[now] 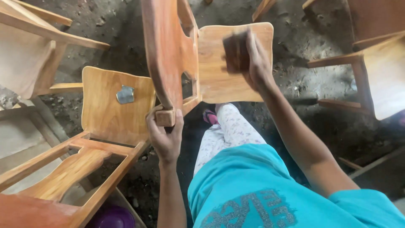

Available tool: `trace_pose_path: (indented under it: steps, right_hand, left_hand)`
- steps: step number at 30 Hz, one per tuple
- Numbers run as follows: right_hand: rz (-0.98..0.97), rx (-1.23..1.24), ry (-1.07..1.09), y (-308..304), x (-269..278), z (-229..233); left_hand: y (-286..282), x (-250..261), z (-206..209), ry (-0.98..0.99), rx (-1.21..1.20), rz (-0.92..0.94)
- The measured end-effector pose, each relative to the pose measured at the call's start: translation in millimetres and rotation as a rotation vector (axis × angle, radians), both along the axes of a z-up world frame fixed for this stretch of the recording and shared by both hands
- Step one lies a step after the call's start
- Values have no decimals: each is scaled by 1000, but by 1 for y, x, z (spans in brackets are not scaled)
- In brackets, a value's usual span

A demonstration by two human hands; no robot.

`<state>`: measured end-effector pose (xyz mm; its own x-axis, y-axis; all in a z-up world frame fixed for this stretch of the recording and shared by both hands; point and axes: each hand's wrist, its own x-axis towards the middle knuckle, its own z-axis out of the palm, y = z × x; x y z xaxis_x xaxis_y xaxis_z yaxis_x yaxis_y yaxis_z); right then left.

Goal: The person sands the wooden frame of a chair using a sanding block. They hold the chair upright and rub the sanding block along the edges and curved surfaces of the backrest and seat frame.

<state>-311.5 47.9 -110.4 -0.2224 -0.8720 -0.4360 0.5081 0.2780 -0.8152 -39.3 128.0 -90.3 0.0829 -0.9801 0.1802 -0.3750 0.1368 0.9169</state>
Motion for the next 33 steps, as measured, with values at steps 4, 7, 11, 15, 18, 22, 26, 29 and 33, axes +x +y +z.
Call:
trace_pose_path:
  steps: [4,7,11,15,18,22,26,29,33]
  right_hand:
    - [-164,214,-258,87,-12,-75]
    - [-137,266,-381,120,-19,-130]
    - [159,287,305,136,-7,-213]
    - [282,69,544,116,35,-257]
    - [430,14,480,94,83,-267]
    - [626,-204,552,101,138,-272]
    - [511,-44,603,102,137,-325]
    - [554,15,580,113,132,-311]
    - [393,-112,411,119,143,-281]
  left_hand:
    - [0,6,-35,-27,-42,10]
    - [-7,1,-58,-174,-187,28]
    - [-8,-12,-52,-253,-223,159]
    - [5,-28,-47,-112,34,445]
    - [6,-35,-56,-136,-133,490]
    - [-14,-55,-28,-367,-218,349]
    - [7,-39,-52,-201,-143,404]
    - [8,-42,-51,-244,-159,405]
    - [5,-43,-53,-128,-166,347]
